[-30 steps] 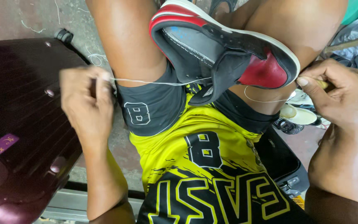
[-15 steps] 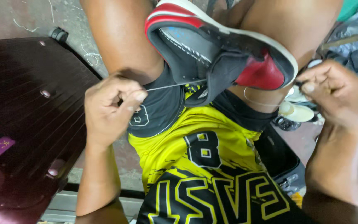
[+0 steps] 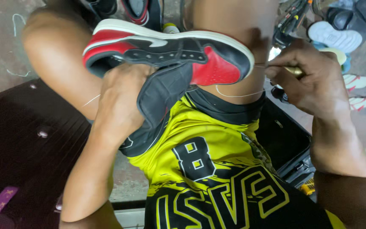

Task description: The person holds a black and red sneaker on their lap and sews along the sole edge using a needle and white thread. They repeatedly insert the needle, pull the thread through, and tighten the stitches while rotating the shoe to access different sections.

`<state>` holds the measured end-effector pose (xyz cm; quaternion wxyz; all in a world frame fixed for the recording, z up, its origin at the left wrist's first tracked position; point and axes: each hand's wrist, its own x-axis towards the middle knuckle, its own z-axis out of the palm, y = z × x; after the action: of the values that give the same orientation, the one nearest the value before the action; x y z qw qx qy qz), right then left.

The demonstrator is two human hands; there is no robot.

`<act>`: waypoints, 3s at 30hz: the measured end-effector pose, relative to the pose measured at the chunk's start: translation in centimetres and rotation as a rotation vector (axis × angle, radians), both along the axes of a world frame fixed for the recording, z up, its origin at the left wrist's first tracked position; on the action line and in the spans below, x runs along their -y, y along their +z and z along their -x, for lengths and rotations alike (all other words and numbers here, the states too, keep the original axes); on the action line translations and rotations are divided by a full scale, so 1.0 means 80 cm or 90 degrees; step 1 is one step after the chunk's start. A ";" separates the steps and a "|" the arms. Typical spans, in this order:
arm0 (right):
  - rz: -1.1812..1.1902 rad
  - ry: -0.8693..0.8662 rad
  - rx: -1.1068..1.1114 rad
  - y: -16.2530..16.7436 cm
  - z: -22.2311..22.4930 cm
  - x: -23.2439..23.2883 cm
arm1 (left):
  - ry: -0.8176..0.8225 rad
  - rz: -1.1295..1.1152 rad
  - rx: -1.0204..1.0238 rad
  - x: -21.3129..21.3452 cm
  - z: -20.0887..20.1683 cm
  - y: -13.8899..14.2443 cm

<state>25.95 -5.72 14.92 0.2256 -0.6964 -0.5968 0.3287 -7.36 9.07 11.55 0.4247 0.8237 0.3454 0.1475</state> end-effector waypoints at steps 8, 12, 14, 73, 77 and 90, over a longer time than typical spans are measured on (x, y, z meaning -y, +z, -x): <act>-0.016 0.158 0.182 0.012 0.012 -0.030 | -0.168 0.148 0.060 -0.016 -0.036 -0.072; -0.067 0.212 0.178 0.007 0.014 -0.040 | -0.166 0.184 0.064 -0.015 -0.027 -0.085; -0.041 0.221 0.142 -0.002 0.017 -0.041 | -0.162 0.194 0.068 -0.015 -0.024 -0.087; -0.097 0.291 0.612 -0.006 -0.024 -0.021 | -0.106 0.201 0.117 -0.008 -0.020 -0.137; -0.147 0.266 0.745 -0.031 -0.058 -0.007 | -0.102 0.198 0.110 -0.005 -0.013 -0.141; -0.135 0.121 0.313 -0.050 -0.090 0.050 | 0.595 -0.048 -0.077 0.067 -0.008 0.084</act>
<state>33.17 -9.73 10.89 0.1140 -0.6688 -0.7271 0.1054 -6.73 3.73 18.27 0.2621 0.6019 0.6975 0.2871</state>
